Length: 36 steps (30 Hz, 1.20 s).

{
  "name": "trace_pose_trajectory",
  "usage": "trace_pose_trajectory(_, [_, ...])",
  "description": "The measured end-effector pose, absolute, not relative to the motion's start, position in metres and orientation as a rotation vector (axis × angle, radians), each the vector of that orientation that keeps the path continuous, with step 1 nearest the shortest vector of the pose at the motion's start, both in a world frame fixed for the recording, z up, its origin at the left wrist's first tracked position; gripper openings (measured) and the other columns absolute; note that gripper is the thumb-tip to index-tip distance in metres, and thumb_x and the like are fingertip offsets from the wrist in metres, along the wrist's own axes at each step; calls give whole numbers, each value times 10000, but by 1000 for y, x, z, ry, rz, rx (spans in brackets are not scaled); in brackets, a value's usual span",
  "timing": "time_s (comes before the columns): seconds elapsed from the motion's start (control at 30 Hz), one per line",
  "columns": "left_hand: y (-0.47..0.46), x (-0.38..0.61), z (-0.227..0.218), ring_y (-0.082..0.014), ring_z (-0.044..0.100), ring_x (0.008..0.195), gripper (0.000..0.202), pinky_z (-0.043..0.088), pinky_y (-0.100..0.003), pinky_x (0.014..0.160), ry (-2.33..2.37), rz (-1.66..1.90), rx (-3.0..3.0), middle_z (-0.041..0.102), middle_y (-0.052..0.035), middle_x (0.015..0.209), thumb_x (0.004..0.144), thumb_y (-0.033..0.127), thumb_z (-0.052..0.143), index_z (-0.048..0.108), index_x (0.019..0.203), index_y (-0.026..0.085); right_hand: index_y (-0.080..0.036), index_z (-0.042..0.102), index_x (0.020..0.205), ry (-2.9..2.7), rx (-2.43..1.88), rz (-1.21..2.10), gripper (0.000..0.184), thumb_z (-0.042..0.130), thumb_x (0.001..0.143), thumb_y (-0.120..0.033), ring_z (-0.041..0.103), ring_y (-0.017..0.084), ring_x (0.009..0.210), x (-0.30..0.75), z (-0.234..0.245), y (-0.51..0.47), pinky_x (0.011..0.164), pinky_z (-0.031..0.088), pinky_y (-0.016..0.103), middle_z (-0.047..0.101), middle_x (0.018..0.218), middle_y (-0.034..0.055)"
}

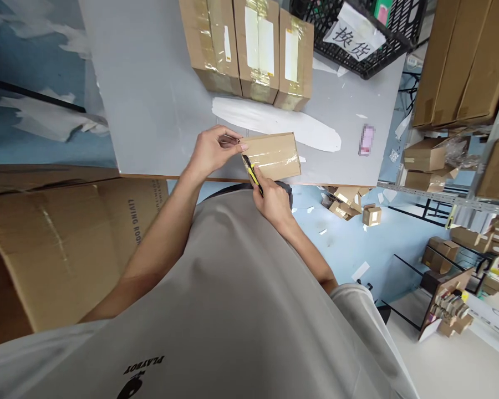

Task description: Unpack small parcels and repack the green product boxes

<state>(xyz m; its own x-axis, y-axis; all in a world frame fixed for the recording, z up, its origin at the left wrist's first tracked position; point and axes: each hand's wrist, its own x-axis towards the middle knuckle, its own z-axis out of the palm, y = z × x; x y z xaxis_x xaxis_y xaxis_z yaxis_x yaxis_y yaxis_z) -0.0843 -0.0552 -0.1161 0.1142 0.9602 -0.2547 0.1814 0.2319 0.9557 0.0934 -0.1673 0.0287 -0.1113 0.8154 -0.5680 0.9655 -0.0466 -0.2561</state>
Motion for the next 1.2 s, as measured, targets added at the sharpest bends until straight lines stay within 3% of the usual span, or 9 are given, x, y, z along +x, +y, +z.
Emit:
trace_pose_trajectory(0.2, [-58,-82,-117,-245,831,987,264,735,-406,962,1379,860,1229,848,-65,1183,838,321,990,816,1010,220,-184,282,1969,1768,1762,-753,727,384,1249,-214,858,310,1270,55,66,-149,1142,672,410,816,1517,214])
trace_pose_trajectory(0.43, [-61,-82,-112,-253,838,972,236,729,-404,920,1436,832,1262,871,-55,1180,867,341,965,843,1038,232,-122,340,1933,1757,1683,-645,736,434,1203,-108,897,309,1228,39,78,-148,1036,718,362,839,1415,280])
trace_pose_trajectory(0.97, [-68,-84,-110,-208,752,851,294,622,-323,759,1483,779,1236,863,-63,1221,843,386,962,835,1057,229,-79,402,1890,1774,1660,-661,720,462,1173,-56,913,293,1191,39,86,-154,996,727,337,873,1311,287])
trace_pose_trajectory(1.2, [-77,-82,-108,-200,759,846,309,633,-325,792,1509,771,1223,864,-58,1223,828,418,977,843,1031,228,-87,420,1890,1740,1654,-681,722,476,1171,-56,919,298,1154,41,92,-163,960,743,347,870,1305,291])
